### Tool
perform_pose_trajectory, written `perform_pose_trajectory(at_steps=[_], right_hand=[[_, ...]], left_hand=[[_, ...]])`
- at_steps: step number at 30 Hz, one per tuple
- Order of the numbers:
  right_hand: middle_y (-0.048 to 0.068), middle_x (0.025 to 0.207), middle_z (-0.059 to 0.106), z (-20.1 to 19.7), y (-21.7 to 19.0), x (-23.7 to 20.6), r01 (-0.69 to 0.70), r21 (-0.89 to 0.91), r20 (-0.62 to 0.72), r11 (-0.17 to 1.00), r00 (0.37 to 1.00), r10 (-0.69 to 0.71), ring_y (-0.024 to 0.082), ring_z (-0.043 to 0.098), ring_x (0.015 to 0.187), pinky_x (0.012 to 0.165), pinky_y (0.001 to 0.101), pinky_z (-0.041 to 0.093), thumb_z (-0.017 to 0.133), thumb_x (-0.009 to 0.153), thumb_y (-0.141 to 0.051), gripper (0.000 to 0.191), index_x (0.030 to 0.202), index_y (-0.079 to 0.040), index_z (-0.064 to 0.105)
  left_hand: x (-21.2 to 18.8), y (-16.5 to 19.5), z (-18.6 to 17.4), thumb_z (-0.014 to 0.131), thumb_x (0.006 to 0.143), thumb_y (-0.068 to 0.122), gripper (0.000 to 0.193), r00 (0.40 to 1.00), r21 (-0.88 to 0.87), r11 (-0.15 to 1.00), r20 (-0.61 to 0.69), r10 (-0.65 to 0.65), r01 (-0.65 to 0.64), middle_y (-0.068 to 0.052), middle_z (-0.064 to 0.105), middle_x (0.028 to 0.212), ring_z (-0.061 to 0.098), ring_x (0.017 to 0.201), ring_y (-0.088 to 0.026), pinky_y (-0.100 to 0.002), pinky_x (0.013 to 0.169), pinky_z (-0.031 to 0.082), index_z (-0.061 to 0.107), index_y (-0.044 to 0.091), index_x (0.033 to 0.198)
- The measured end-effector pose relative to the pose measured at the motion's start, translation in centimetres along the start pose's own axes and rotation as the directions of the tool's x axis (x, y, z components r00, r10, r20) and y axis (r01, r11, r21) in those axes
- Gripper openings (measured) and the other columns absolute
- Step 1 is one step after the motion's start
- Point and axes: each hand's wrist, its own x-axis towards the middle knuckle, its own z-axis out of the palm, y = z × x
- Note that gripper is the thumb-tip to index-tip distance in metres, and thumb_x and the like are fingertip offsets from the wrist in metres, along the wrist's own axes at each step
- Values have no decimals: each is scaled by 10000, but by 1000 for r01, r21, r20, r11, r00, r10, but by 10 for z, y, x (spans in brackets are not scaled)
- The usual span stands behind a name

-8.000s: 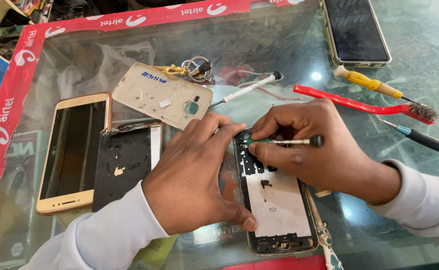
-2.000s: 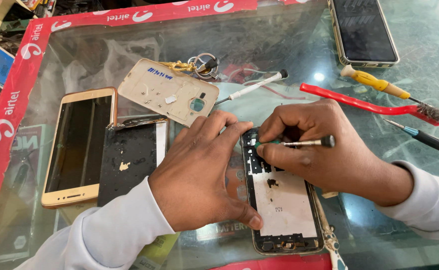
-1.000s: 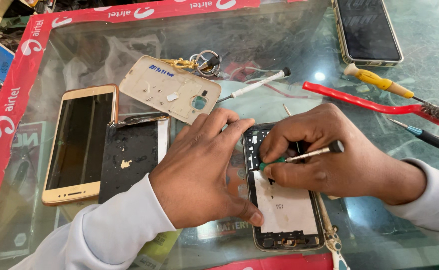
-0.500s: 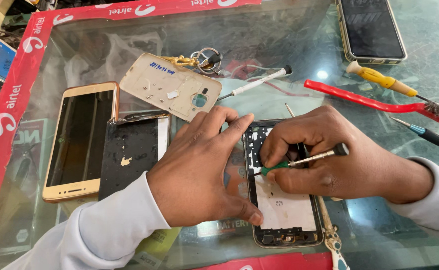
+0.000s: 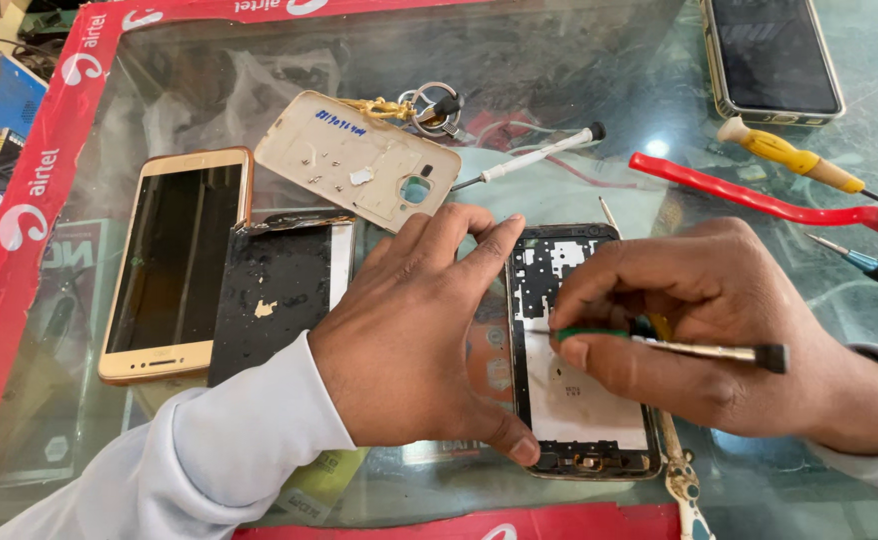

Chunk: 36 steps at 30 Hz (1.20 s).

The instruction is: The person uses a screwdriver to remove screws from the back of a white smartphone, then flips it to access the front. They continue unscrewing internal components and use a brush to clean the exposed interior. The phone remains disassembled throughout the clip.

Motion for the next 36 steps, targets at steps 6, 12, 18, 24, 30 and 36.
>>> perform_pose_trajectory(at_steps=[6,12,18,24,30,36], right_hand=[[13,740,707,6,5,-2,-67,19,57,998,996,66,44,581,568,484,224,446,762,783,-93,127,900,-45,757],[-13,850,770,4,7,1,24,-31,96,999,995,-20,65,674,633,510,207,505,759,762,-152,140,877,-72,760],[8,871,820,3,2,5,24,-8,147,1000,989,-23,104,722,691,554,230,558,790,746,-184,173,867,-67,749],[5,874,808,5,1,7,50,-43,118,998,992,-44,98,734,712,579,218,572,798,740,-186,183,865,-68,736],[-14,844,807,16,4,0,25,-113,3,993,1000,-24,86,734,706,603,211,588,819,752,-183,156,817,-78,724],[-15,854,812,12,-2,6,29,-64,61,998,998,-25,77,744,681,573,211,572,799,756,-173,141,825,-79,720]], left_hand=[[0,-2,1,935,437,723,1472,1000,-1,1000,8,-16,16,-203,351,1462,340,1406,-422,-527,1116,302,357,-95,1515],[1,-2,2,934,431,725,1488,1000,4,1000,5,2,-2,-204,318,1509,334,1410,-432,-534,1108,301,335,-106,1511],[1,-3,1,936,424,721,1483,1000,9,1000,5,-10,10,-195,320,1501,340,1400,-430,-530,1115,305,338,-98,1506],[2,-1,0,940,413,713,1480,1000,9,1000,-1,-5,5,-192,339,1488,353,1391,-423,-520,1114,310,344,-100,1497],[2,0,-2,955,369,678,1477,999,25,999,18,-33,33,-189,361,1482,389,1334,-410,-486,1098,337,353,-95,1474],[2,-1,0,949,380,705,1487,1000,20,1000,-6,2,-2,-201,374,1481,396,1339,-422,-498,1104,335,363,-112,1475]])
